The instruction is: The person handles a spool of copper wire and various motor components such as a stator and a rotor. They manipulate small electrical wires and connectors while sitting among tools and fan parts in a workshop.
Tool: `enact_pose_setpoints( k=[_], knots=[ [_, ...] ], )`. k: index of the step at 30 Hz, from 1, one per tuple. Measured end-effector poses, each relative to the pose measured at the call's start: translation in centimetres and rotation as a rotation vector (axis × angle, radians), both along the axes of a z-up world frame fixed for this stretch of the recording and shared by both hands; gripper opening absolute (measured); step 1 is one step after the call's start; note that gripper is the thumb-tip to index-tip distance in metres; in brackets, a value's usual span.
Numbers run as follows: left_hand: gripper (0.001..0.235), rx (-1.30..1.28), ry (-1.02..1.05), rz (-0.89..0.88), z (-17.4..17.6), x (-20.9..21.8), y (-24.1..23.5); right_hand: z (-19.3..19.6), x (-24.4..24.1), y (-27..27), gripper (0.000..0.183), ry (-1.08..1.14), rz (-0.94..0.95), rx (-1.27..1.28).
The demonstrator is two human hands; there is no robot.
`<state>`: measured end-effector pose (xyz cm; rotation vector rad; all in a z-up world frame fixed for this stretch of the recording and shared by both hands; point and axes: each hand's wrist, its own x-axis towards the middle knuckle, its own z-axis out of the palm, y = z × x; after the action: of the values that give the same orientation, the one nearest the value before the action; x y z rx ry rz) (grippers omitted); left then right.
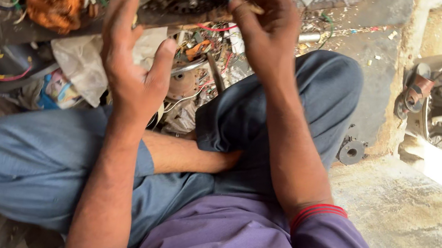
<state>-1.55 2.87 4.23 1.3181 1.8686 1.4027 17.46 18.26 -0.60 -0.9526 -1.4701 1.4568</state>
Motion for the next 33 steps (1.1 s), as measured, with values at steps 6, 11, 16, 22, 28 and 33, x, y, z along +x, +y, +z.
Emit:
enact_pose_setpoints(
  k=[6, 11, 16, 22, 28, 33],
  knots=[
    [0.037, 0.019, 0.182, -0.017, 1.8, 0.3, 0.9, 1.5, 10.6, 7.2, 0.015, -0.14, -0.314, 0.242],
    [0.034, 0.029, 0.164, -0.059, 2.0, 0.7, 1.0, -2.4, 13.9, 10.8, 0.022, -0.522, -0.487, 0.157],
    [0.029, 0.064, 0.203, -0.054, 2.3, 0.5, 0.8, -4.3, 12.1, 11.5, 0.024, -0.95, -0.618, 0.251],
    [0.028, 0.069, 0.204, -0.049, 2.2, 0.2, 0.5, -3.7, 12.0, 12.1, 0.03, -0.811, -0.743, 0.192],
    [0.027, 0.083, 0.218, -0.048, 2.5, 0.2, 0.5, -3.5, 11.1, 13.9, 0.026, -0.891, -0.748, 0.207],
    [0.027, 0.064, 0.214, -0.053, 2.6, 0.4, 0.7, -3.7, 10.9, 15.3, 0.028, -0.909, -0.807, 0.132]
  ],
)
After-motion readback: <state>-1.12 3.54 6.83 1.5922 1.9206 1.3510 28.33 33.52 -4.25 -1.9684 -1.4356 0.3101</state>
